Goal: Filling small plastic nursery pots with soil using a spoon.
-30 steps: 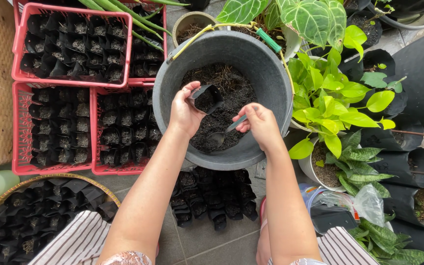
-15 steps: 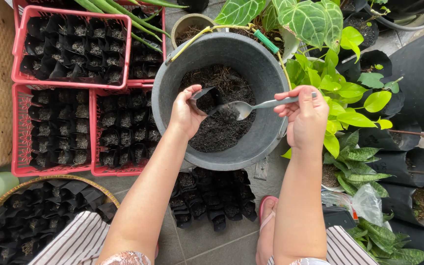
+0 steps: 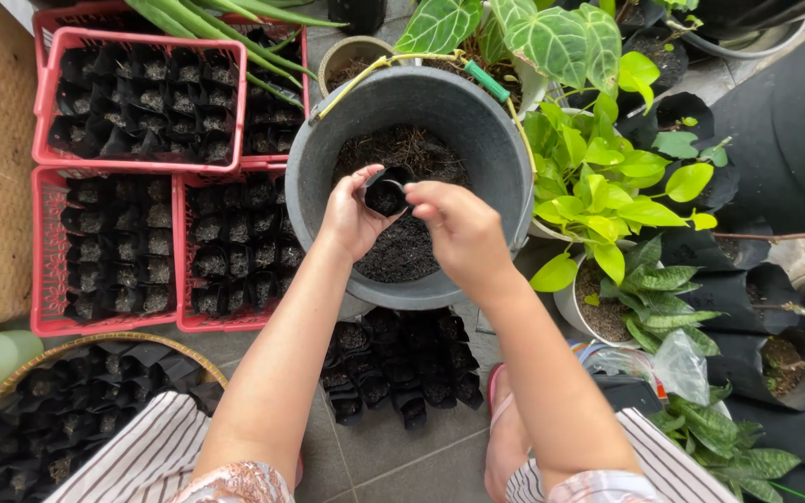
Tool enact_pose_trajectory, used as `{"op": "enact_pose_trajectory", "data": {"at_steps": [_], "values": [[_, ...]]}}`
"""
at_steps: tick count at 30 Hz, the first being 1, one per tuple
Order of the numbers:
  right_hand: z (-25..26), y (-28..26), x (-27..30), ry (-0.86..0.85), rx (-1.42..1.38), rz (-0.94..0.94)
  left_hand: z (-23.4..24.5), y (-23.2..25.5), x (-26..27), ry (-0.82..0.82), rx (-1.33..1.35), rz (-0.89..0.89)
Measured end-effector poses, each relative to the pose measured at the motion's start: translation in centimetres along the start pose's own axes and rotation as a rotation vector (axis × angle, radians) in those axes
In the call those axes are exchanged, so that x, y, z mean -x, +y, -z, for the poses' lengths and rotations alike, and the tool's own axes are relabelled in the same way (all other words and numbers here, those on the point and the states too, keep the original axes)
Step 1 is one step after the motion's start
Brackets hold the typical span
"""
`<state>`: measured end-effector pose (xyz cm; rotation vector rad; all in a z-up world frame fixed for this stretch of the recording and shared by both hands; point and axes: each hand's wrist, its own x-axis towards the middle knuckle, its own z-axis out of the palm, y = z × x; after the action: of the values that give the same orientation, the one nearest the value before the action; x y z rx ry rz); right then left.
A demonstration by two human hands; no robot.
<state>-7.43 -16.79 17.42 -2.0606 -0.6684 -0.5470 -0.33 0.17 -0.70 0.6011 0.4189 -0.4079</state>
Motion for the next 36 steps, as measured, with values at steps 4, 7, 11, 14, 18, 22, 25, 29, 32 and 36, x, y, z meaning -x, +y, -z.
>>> {"op": "enact_pose_trajectory", "data": {"at_steps": [4,7,11,14,18,22,25,29,32,36], "values": [[1.5,-3.7,-2.1,-0.193,0.119,0.238,-0.1,-0.7,1.3,-0.034,0.003,0.016],[3.7,-5.7,-2.1,-0.332,0.232,0.394,-1.2,-1.5,3.4,-0.045,-0.004,0.130],[7.4,-8.3,-1.4,-0.452,0.206,0.441,-5.1,-0.9,6.4,-0.098,-0.196,0.188],[10.1,-11.9,-0.5,-0.463,0.197,0.455,-8.5,0.1,11.6,-0.131,-0.309,0.234],[13.0,-15.9,0.5,-0.401,0.154,0.421,-12.2,2.5,17.6,-0.126,-0.366,0.294],[15.0,-19.9,0.4,-0.337,0.094,0.414,-14.0,5.1,22.1,-0.077,-0.282,0.259],[15.6,-22.5,0.2,-0.301,0.065,0.451,-15.9,5.8,25.5,-0.040,-0.233,0.190],[16.4,-25.1,-0.8,-0.248,0.050,0.453,-17.9,5.8,27.8,-0.009,-0.132,0.147],[17.2,-27.3,-0.9,-0.245,0.036,0.432,-18.5,5.1,28.6,-0.030,-0.090,0.132],[17.8,-29.1,-0.9,-0.221,0.092,0.400,-18.6,4.1,27.5,-0.054,-0.032,0.084]]}}
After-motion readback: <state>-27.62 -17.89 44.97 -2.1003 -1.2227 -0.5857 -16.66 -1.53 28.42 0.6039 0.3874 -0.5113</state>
